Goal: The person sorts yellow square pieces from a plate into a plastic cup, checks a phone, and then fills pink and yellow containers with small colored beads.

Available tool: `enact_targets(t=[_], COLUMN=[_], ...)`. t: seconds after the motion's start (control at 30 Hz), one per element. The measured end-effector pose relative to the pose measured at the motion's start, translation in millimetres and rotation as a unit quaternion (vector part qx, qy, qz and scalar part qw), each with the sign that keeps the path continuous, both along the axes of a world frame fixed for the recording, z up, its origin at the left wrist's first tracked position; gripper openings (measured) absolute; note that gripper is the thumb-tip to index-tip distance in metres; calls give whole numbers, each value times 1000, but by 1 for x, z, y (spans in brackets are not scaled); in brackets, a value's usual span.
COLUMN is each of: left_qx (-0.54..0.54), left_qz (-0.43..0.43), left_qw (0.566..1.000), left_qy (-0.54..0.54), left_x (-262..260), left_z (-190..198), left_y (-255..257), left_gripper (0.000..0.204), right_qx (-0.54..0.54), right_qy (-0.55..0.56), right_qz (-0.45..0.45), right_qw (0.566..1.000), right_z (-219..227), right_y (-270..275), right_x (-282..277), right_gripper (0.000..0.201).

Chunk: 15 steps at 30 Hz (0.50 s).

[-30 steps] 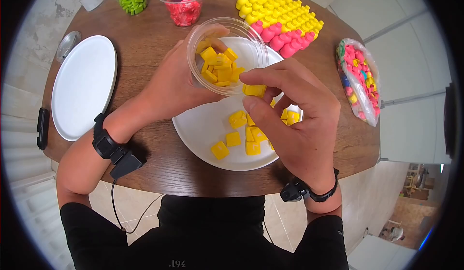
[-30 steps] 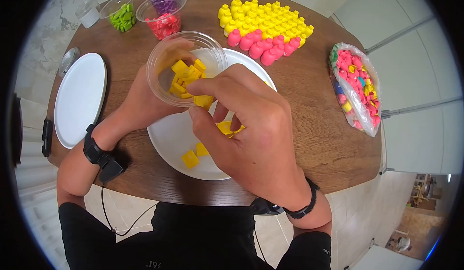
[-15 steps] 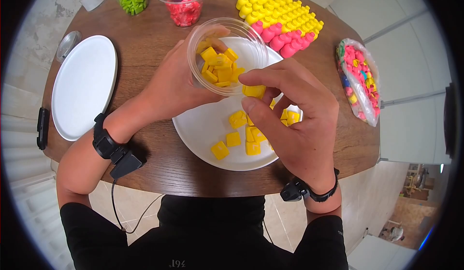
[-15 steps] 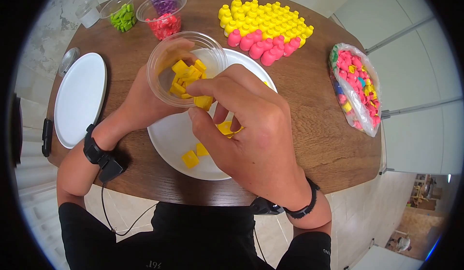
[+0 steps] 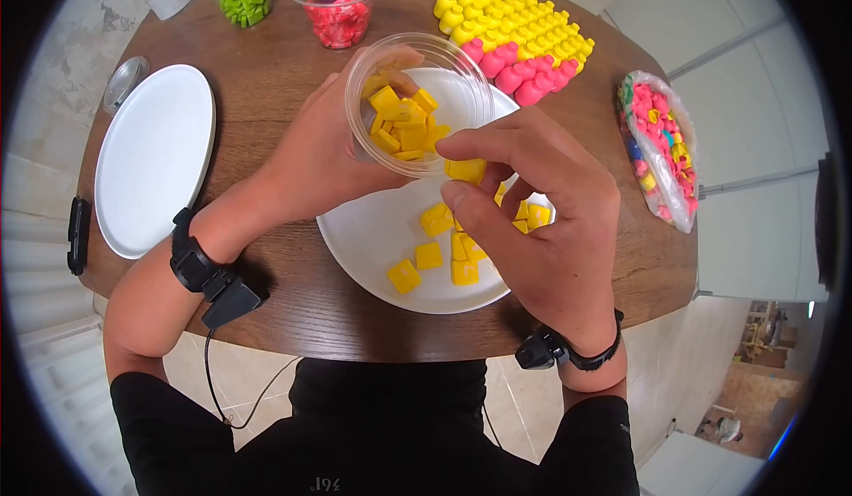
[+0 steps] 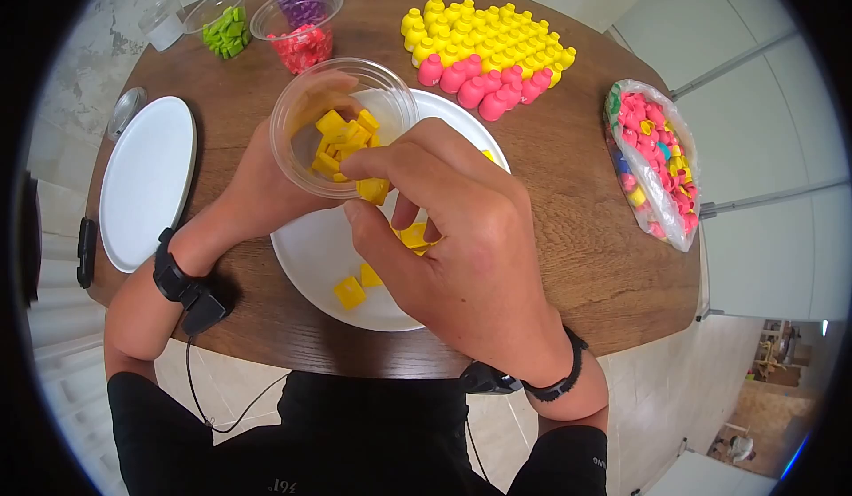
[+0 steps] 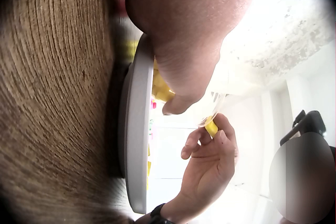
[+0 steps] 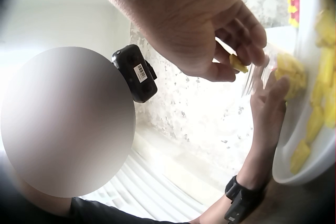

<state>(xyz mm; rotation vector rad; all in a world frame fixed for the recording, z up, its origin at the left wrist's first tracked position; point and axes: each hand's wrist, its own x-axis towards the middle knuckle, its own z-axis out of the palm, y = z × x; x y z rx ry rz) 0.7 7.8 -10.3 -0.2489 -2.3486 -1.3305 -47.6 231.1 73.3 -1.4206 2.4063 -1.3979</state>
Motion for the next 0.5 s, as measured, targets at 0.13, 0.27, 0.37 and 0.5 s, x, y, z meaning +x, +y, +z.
enact_targets(t=[0.13, 0.27, 0.37, 0.5], left_qx=[-7, -7, -7, -21], left_qz=[-5, 0, 3, 0], left_qw=[1000, 1000, 1000, 1000], left_qy=[-2, -6, -10, -10], left_x=[0, 0, 1, 1], left_z=[0, 2, 2, 2], left_y=[-1, 1, 1, 0], left_gripper=[91, 91, 91, 91], right_qx=[5, 5, 5, 10], right_qy=[13, 9, 7, 11], right_qz=[2, 5, 6, 6], right_qw=[1000, 1000, 1000, 1000], right_z=[0, 0, 0, 0], right_y=[1, 1, 0, 0], right_x=[-1, -1, -1, 0], right_gripper=[26, 25, 25, 25])
